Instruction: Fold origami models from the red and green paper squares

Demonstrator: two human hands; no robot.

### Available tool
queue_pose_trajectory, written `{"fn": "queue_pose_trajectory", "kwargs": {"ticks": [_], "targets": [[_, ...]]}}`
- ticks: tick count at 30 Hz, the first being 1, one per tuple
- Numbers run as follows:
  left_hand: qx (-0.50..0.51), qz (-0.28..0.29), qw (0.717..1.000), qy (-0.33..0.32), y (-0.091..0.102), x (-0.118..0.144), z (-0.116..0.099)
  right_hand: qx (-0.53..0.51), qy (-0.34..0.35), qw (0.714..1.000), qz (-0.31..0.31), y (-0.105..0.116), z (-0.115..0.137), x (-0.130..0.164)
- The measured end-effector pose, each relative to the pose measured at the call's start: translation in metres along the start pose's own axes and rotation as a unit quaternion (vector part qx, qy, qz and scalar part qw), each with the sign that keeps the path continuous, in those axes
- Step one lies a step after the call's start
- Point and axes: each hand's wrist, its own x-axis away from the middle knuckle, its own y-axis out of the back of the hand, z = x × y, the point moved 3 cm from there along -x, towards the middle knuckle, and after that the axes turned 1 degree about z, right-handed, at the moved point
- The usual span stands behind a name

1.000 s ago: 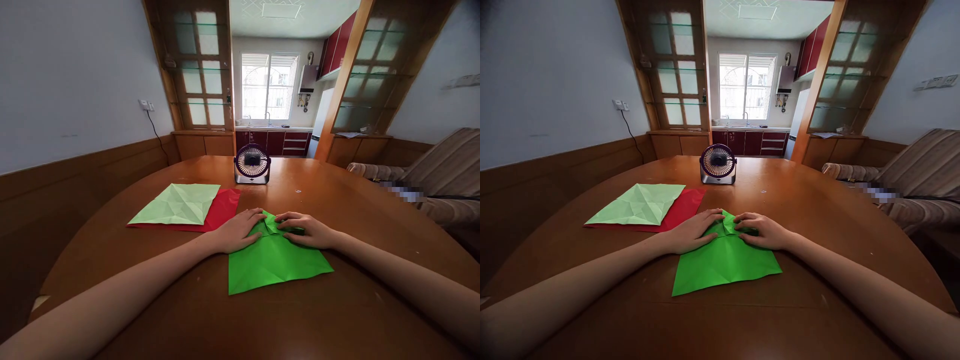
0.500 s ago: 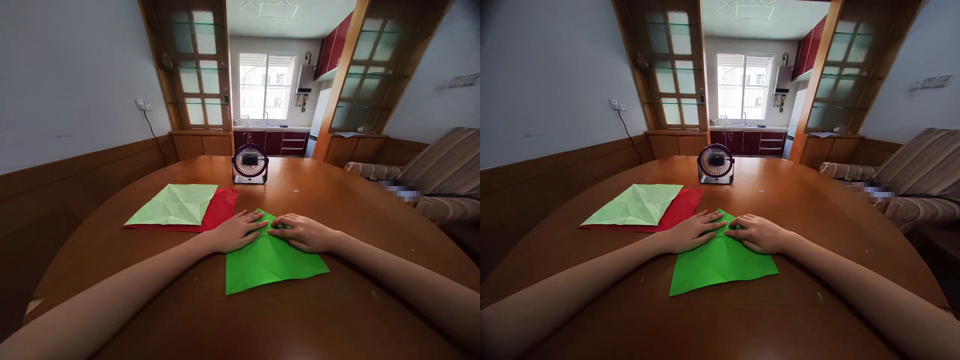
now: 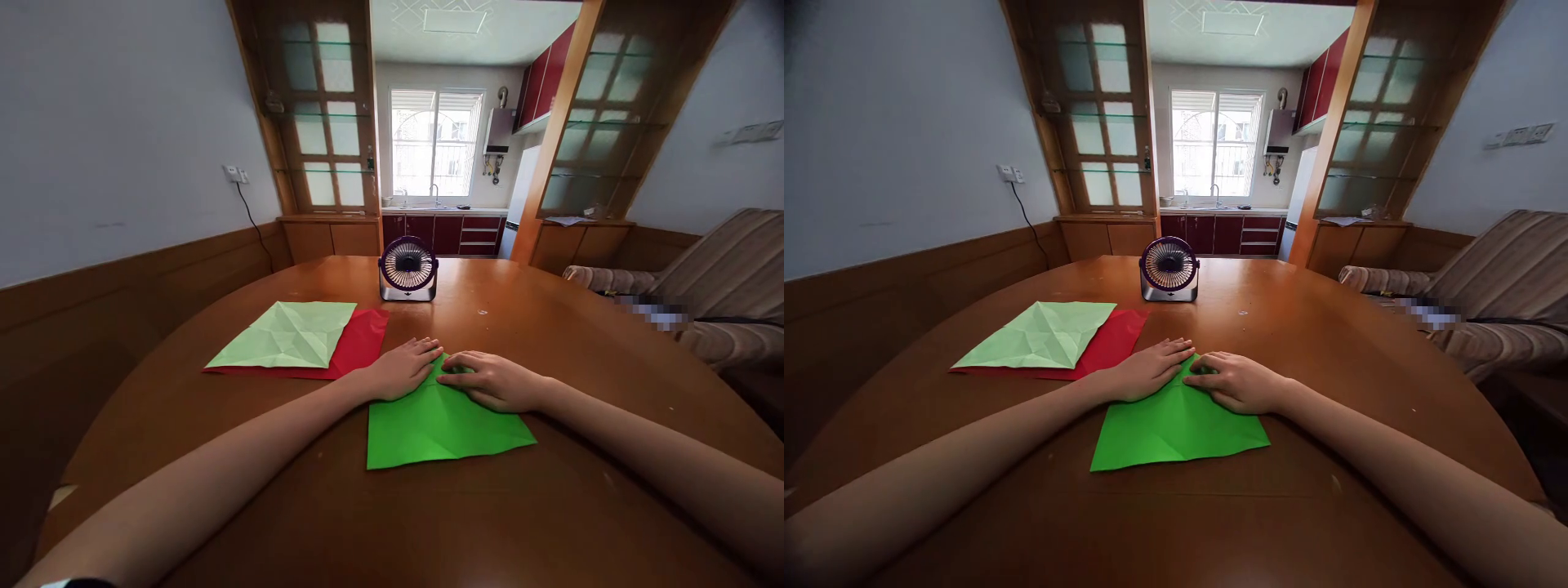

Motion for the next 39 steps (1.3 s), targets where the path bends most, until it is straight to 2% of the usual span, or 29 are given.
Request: {"fn": "queue_pose_trajectory", "kwargs": {"ticks": [8, 12, 19, 25, 32, 35, 39], "targets": [[0.003, 0.045, 0.999, -0.001, -0.010, 0.001, 0.009, -0.015, 0.014, 0.999, -0.031, 0.005, -0.002, 0.010], [-0.004, 0.045, 0.999, 0.005, -0.011, 0.000, 0.008, -0.023, 0.009, 0.998, -0.061, 0.007, -0.003, 0.015], [-0.017, 0.022, 0.999, 0.019, -0.007, 0.003, 0.002, -0.002, 0.000, 0.997, -0.075, 0.008, -0.005, 0.017], [-0.046, -0.027, 0.998, 0.032, 0.010, 0.006, -0.005, -0.002, -0.012, 0.997, -0.072, 0.013, -0.007, 0.016], [-0.067, -0.020, 0.996, 0.063, 0.034, 0.008, -0.011, -0.022, -0.034, 0.999, -0.029, 0.020, -0.009, 0.012], [-0.022, -0.024, 0.996, 0.089, 0.035, 0.008, -0.004, -0.016, -0.061, 0.998, -0.013, 0.017, -0.012, 0.012], [0.090, -0.009, 0.987, 0.135, 0.031, 0.009, 0.009, -0.020, -0.102, 0.994, -0.017, 0.009, -0.017, 0.013]]}}
